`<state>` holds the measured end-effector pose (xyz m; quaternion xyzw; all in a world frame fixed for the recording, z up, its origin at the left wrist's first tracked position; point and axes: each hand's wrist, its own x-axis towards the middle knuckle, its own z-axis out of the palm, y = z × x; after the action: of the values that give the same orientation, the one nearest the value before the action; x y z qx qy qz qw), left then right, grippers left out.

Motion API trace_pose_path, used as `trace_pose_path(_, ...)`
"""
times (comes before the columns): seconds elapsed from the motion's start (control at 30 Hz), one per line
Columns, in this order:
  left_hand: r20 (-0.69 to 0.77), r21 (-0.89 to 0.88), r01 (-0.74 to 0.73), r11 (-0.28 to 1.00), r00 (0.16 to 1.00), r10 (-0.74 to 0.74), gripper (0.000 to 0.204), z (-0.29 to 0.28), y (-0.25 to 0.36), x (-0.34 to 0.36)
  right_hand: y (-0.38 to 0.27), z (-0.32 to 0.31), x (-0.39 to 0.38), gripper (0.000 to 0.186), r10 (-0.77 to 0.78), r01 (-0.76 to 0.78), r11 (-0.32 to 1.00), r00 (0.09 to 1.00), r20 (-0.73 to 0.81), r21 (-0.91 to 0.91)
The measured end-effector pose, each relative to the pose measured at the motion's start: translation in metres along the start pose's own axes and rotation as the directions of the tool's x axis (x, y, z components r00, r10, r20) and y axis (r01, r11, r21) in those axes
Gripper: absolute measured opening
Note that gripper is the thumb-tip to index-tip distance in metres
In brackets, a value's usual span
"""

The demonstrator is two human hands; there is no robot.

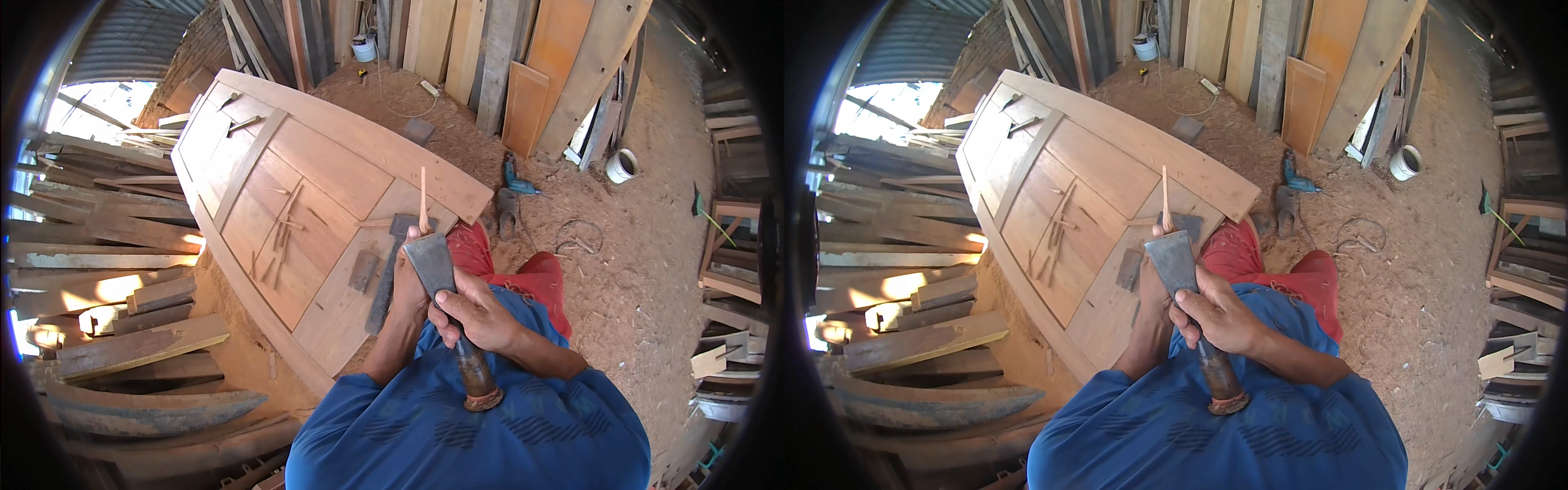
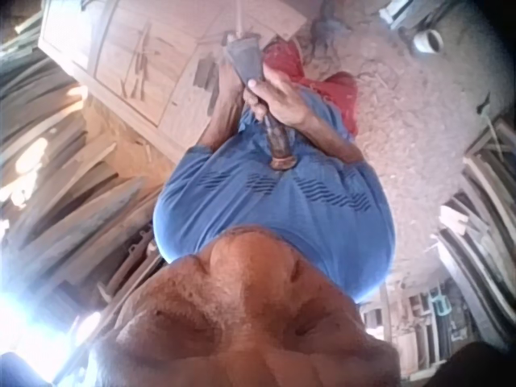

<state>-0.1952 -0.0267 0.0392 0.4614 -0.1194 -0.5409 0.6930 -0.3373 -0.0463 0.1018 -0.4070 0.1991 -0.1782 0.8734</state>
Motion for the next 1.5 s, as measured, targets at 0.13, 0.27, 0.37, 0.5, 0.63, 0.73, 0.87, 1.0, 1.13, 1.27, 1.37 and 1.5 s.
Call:
trace_pose_path(0.13,0.104,-0.087,0.046,0.995,0.994,-0.037,0.041,0.000,-0.002,0.008,-0.005,0.001,0.003,0.016,-0.006,0.008,0.999,0.999,-0.033,0.053)
trace_pose_path(0.27,0.352,-0.366,0.244,0.898,0.930,-0.108,0.039,-0.003,-0.010,0.010,0.000,-0.003,0.001,0.015,0.011,-0.008,0.995,0.999,-0.038,0.095)
trace_pose_path(0.37,0.176,-0.294,0.247,0.923,0.963,-0.202,0.044,0.004,-0.011,-0.011,0.004,0.003,-0.004,0.014,-0.002,0.009,0.997,0.995,-0.101,0.070)
trace_pose_path(0.5,0.000,0.113,0.121,0.986,0.993,-0.122,0.055,0.026,-0.002,-0.035,0.005,0.003,-0.019,0.012,0.064,-0.043,0.996,0.953,-0.296,0.079)
trace_pose_path(0.63,0.484,0.126,-0.036,0.991,0.874,-0.030,0.044,0.008,-0.025,-0.054,-0.003,-0.041,-0.010,0.010,-0.355,0.359,0.931,0.857,-0.374,-0.062)
trace_pose_path(0.73,0.250,-0.148,0.053,0.988,0.968,-0.015,0.046,0.003,-0.030,-0.032,0.006,-0.025,-0.005,0.011,-0.230,0.278,0.958,0.890,-0.393,0.068)
trace_pose_path(0.87,0.033,0.105,-0.120,0.987,0.993,0.117,0.044,0.006,-0.012,0.005,-0.016,-0.007,0.008,0.009,-0.085,0.140,0.968,0.963,-0.256,0.208)
trace_pose_path(1.0,-0.010,0.032,-0.036,0.999,0.999,0.036,0.033,0.001,0.002,0.016,-0.004,0.011,0.017,0.016,0.117,-0.112,0.938,0.993,0.003,0.328)
trace_pose_path(1.13,0.145,-0.096,-0.081,0.992,0.985,0.094,0.034,-0.001,-0.003,0.008,0.001,0.013,0.004,0.016,0.026,-0.022,0.975,0.999,-0.018,0.220)
trace_pose_path(1.27,0.255,-0.059,-0.179,0.982,0.948,0.188,0.039,0.003,-0.008,-0.017,0.000,0.007,-0.011,0.018,-0.139,0.169,0.980,0.959,-0.247,0.104)
trace_pose_path(1.37,0.244,0.018,-0.137,0.990,0.961,0.129,0.039,-0.015,-0.027,-0.042,-0.030,0.003,-0.028,0.016,-0.344,0.352,0.936,0.905,-0.250,-0.017)
trace_pose_path(1.5,0.139,0.285,-0.279,0.917,0.959,0.249,0.039,-0.015,-0.025,-0.031,-0.026,-0.020,-0.013,0.015,-0.269,0.307,0.949,0.911,-0.313,0.077)
